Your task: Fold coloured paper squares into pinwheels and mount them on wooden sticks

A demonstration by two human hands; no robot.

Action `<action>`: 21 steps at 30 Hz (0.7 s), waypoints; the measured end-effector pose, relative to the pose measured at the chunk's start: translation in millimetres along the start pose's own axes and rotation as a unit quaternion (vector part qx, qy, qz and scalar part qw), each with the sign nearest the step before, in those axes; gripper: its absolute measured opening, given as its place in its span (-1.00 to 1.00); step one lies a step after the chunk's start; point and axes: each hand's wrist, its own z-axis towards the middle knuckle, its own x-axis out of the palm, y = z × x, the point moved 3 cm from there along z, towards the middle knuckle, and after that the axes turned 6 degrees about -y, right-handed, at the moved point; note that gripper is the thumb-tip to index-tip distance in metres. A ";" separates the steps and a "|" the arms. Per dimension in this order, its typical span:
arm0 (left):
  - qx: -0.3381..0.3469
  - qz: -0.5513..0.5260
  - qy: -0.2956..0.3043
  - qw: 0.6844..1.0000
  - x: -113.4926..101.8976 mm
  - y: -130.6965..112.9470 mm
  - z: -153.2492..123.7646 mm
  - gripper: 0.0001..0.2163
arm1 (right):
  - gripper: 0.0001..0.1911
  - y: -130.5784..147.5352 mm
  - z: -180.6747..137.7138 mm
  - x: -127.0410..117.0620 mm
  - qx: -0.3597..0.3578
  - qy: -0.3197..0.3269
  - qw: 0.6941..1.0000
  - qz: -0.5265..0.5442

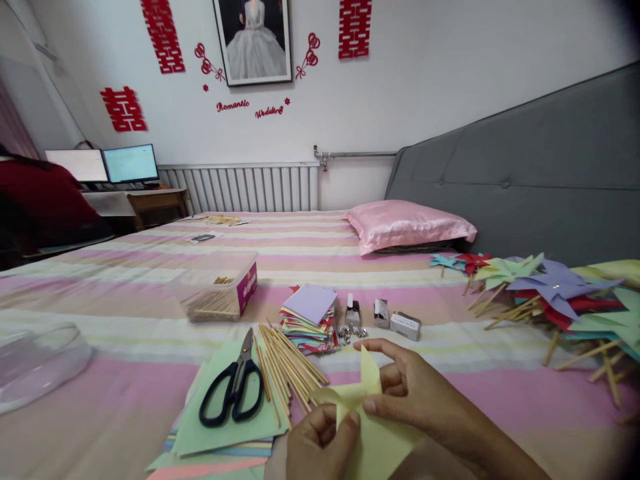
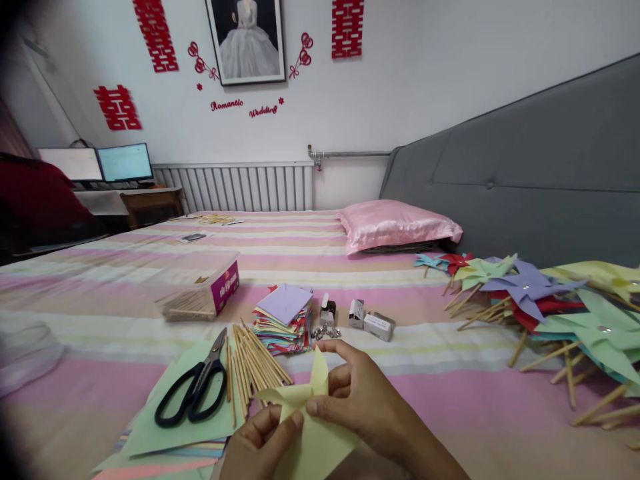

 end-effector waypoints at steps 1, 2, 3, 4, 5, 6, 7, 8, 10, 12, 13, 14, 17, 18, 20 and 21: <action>-0.005 -0.009 -0.004 1.000 -0.7 0.9 0.9 -0.67 | -0.26 0.6 0.3 -0.6 -0.003 -0.010 1.000 0.001; -0.008 -0.017 -0.006 1.000 -1.4 1.8 1.9 -0.67 | -0.29 1.6 0.4 -1.0 -0.004 -0.019 1.000 0.000; -0.011 -0.024 -0.008 1.000 -1.9 2.8 3.0 -0.67 | -0.32 3.0 0.3 -1.0 -0.006 -0.027 1.000 -0.002; -0.013 -0.030 -0.009 0.999 -2.3 3.9 4.1 -0.66 | -0.34 4.5 0.1 -0.9 -0.007 -0.035 0.999 -0.004; -0.015 -0.034 -0.011 0.999 -2.6 5.0 5.2 -0.66 | -0.36 6.1 0.0 -0.7 -0.009 -0.043 0.999 -0.004; -0.015 -0.036 -0.011 0.999 -2.8 6.0 6.1 -0.66 | -0.37 7.6 -0.2 -0.5 -0.011 -0.051 0.999 -0.003; -0.015 -0.039 -0.011 0.999 -2.9 6.8 6.9 -0.66 | -0.39 9.1 -0.3 -0.2 -0.014 -0.061 0.998 0.000; -0.015 -0.041 -0.010 0.999 -3.0 7.5 7.4 -0.67 | -0.41 10.5 -0.3 -0.2 -0.018 -0.073 0.997 0.002; -0.012 -0.042 -0.010 0.999 -3.0 8.0 7.6 -0.67 | -0.46 13.0 -0.3 -0.4 -0.029 -0.098 0.995 -0.001; -0.012 -0.042 -0.009 0.999 -2.6 7.3 6.7 -0.67 | -0.49 15.1 0.0 -0.7 -0.042 -0.121 0.992 -0.004; -0.014 -0.043 -0.009 0.999 -2.3 6.4 5.9 -0.67 | -0.50 16.0 0.1 -1.0 -0.048 -0.132 0.990 -0.001; -0.018 -0.046 -0.011 0.999 -1.8 5.2 4.9 -0.68 | -0.50 17.1 0.0 -1.5 -0.053 -0.142 0.988 0.004; -0.032 -0.072 -0.027 0.997 -0.3 -0.4 1.1 -0.73 | -0.53 22.7 -3.1 -4.6 -0.085 -0.188 0.978 0.006; -0.036 -0.085 -0.038 0.995 0.0 -2.8 -0.3 -0.74 | -0.56 25.8 -5.6 -5.8 -0.102 -0.204 0.974 -0.007; -0.043 -0.113 -0.063 0.991 -0.1 -7.3 -2.6 -0.77 | -0.65 32.7 -12.4 -6.4 -0.129 -0.215 0.967 -0.053; -0.048 -0.125 -0.075 0.988 -0.7 -9.0 -3.2 -0.79 | -0.72 36.1 -16.5 -5.4 -0.135 -0.204 0.966 -0.084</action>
